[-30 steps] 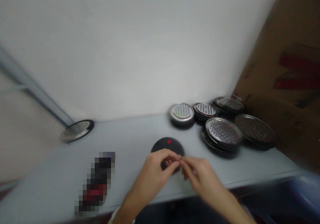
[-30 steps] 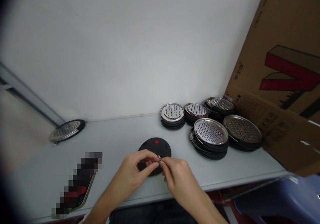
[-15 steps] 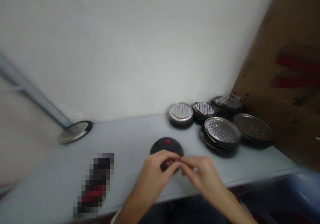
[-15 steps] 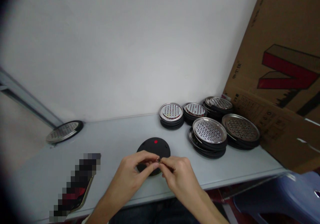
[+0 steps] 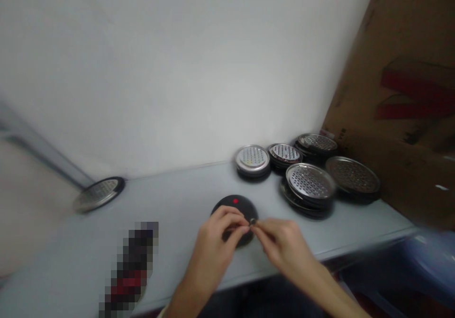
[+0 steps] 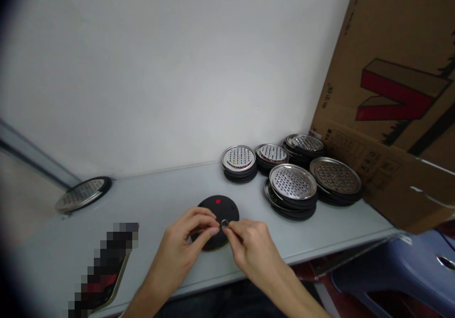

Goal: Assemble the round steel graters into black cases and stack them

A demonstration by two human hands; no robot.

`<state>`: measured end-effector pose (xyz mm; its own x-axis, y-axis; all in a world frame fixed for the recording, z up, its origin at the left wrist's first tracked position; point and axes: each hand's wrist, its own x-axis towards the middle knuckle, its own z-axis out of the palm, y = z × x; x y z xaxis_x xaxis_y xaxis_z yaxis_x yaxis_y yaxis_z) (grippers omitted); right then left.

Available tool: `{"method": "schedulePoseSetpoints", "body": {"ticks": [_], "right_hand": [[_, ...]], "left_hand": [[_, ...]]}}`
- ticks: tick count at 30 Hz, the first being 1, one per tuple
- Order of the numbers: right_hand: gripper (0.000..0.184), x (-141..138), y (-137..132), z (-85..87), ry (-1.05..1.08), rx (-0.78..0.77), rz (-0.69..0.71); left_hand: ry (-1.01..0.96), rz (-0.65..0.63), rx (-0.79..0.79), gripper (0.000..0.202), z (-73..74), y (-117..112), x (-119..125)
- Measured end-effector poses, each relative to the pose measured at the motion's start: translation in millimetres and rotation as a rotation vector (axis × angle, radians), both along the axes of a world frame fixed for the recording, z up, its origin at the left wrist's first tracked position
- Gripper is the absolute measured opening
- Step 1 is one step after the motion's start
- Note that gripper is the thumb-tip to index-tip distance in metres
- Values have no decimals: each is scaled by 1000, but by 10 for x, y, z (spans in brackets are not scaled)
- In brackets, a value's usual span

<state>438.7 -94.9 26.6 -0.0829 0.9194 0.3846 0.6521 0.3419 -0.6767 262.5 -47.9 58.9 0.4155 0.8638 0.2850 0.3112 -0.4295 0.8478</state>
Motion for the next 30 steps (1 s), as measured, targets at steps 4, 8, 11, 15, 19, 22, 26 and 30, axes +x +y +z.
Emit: {"method": "schedulePoseSetpoints", "body": {"ticks": [4, 8, 11, 15, 19, 22, 26, 30], "right_hand": [[33, -3, -2, -9, 1, 5, -13], [33, -6, 0, -23, 16, 41, -20], [33, -7, 1, -34, 15, 92, -27], [35, -2, -2, -36, 0, 112, -42], [34, 5, -5, -33, -13, 128, -42], [34, 5, -9, -35, -32, 148, -43], [32, -6, -17, -44, -45, 157, -44], [31, -17, -28, -59, -76, 191, -51]], "left_hand": [[-10, -31, -87, 11, -35, -3, 17], [106, -14, -52, 10, -17, -15, 18], [168, -62, -56, 12, 0, -30, 26], [162, -95, -142, 14, 4, -54, 47], [168, -121, -139, 15, -11, -66, 50], [180, -136, -73, 13, -26, -65, 42], [185, -146, -33, 15, -22, -69, 33], [181, -153, -32, 14, -5, -87, 35]]}}
